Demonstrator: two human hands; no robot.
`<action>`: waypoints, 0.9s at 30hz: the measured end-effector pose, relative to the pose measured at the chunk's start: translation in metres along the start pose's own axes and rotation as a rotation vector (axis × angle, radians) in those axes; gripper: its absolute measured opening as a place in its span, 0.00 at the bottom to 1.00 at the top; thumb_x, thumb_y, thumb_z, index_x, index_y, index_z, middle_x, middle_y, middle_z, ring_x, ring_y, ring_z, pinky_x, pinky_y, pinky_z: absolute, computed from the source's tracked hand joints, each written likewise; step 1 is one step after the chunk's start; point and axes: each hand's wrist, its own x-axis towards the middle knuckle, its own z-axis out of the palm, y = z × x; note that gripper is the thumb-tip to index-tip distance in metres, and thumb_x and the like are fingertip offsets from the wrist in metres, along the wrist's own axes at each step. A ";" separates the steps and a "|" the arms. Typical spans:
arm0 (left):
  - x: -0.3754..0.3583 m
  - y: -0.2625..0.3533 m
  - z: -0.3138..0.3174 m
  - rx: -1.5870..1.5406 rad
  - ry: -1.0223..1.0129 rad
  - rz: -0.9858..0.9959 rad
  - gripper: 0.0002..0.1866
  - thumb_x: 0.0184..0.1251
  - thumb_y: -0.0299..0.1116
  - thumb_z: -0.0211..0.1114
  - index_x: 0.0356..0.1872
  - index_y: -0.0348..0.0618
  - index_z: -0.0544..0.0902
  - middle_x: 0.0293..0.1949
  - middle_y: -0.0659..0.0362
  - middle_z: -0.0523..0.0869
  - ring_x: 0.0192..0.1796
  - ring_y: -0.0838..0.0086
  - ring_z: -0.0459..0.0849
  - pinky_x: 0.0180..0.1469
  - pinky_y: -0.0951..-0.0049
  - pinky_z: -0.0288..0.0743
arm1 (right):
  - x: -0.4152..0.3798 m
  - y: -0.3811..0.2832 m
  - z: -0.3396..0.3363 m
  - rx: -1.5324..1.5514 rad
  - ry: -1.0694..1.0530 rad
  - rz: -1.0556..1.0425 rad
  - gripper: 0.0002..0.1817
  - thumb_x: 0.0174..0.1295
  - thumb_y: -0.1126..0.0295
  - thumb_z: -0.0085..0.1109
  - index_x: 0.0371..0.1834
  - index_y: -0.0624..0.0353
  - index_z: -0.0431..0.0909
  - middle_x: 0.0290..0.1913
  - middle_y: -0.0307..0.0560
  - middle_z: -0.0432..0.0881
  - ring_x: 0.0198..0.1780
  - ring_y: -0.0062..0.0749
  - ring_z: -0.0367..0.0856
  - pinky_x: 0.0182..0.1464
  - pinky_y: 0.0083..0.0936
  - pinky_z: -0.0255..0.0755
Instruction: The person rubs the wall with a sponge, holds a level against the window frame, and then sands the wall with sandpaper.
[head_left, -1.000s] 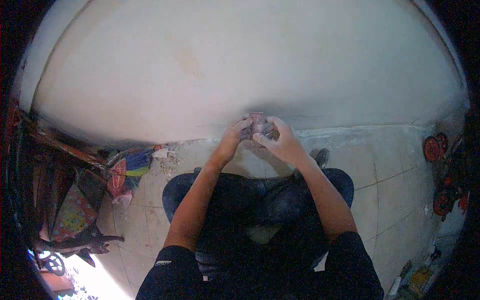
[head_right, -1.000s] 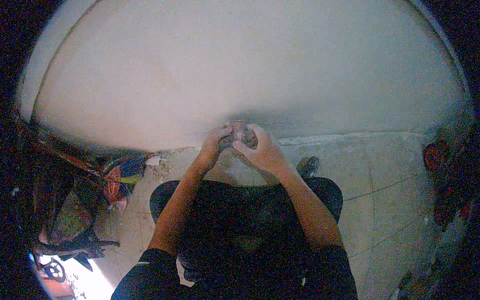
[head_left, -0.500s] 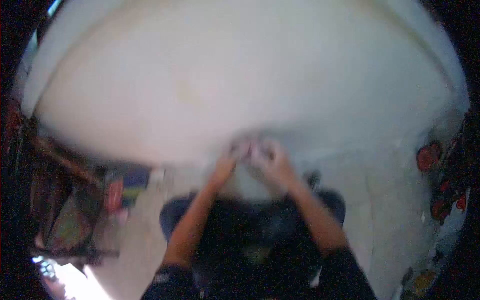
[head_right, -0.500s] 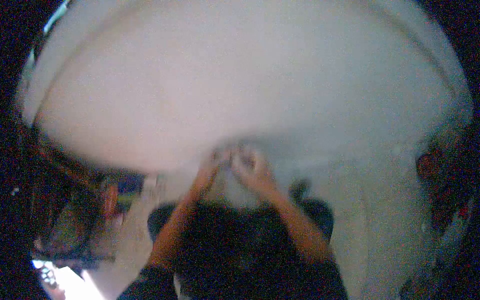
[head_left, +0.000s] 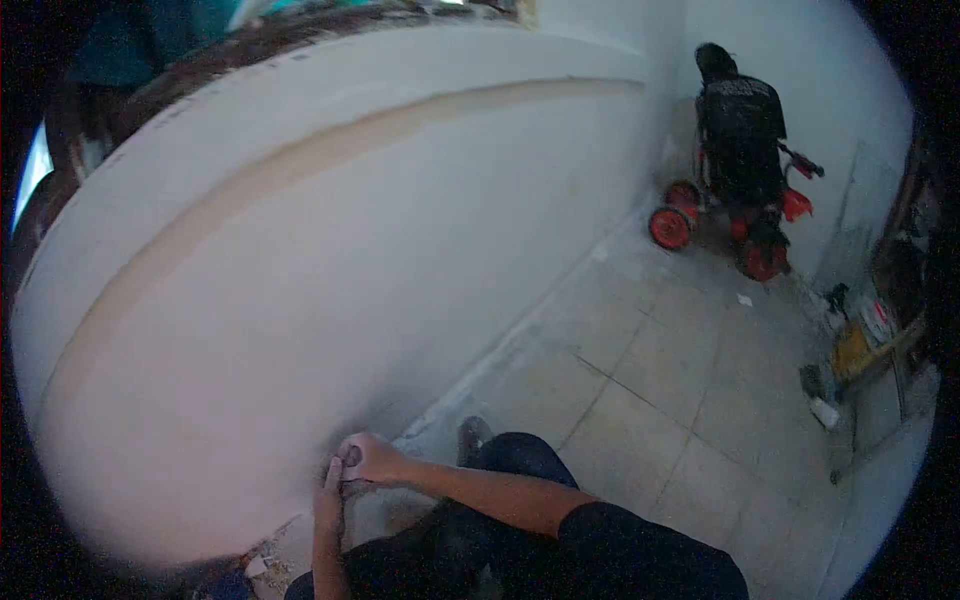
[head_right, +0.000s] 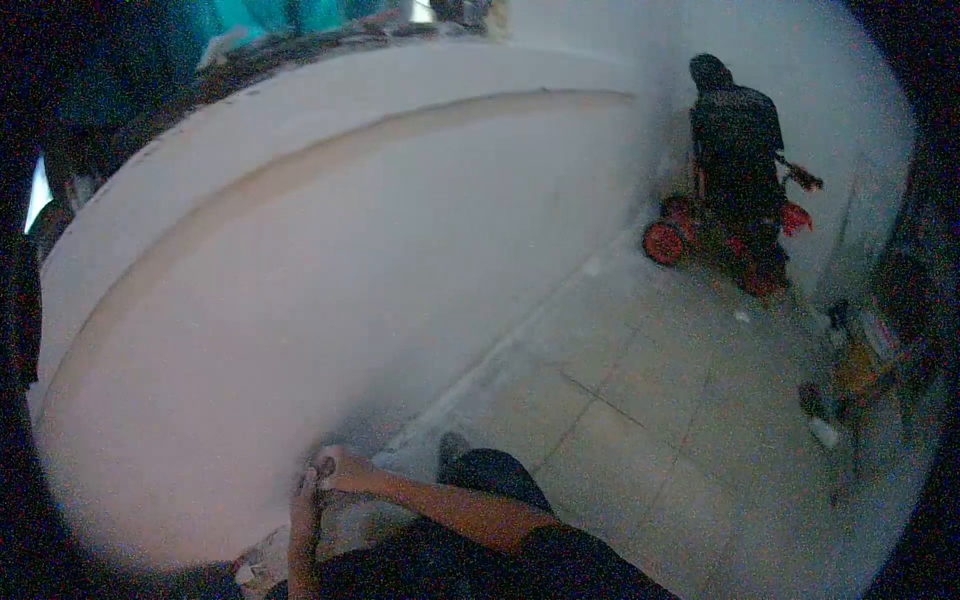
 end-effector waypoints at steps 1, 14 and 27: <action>-0.002 -0.002 0.005 0.010 -0.019 -0.026 0.28 0.80 0.46 0.61 0.70 0.37 0.73 0.62 0.53 0.82 0.59 0.66 0.84 0.53 0.65 0.84 | -0.008 -0.003 0.000 0.013 0.020 0.024 0.28 0.51 0.55 0.77 0.49 0.63 0.84 0.41 0.52 0.86 0.41 0.40 0.84 0.48 0.35 0.79; -0.018 0.032 0.023 -0.101 0.153 -0.075 0.31 0.80 0.43 0.61 0.74 0.33 0.68 0.62 0.52 0.82 0.55 0.68 0.84 0.56 0.63 0.82 | 0.010 0.013 0.028 0.033 0.071 0.021 0.19 0.52 0.59 0.74 0.44 0.58 0.83 0.40 0.49 0.86 0.46 0.39 0.85 0.50 0.39 0.78; -0.005 0.010 -0.017 -0.311 0.191 -0.042 0.21 0.77 0.49 0.65 0.57 0.42 0.80 0.48 0.61 0.83 0.51 0.72 0.81 0.57 0.64 0.73 | 0.002 -0.038 0.006 0.460 -0.260 0.284 0.18 0.67 0.58 0.69 0.44 0.60 0.74 0.35 0.46 0.84 0.28 0.26 0.85 0.24 0.21 0.76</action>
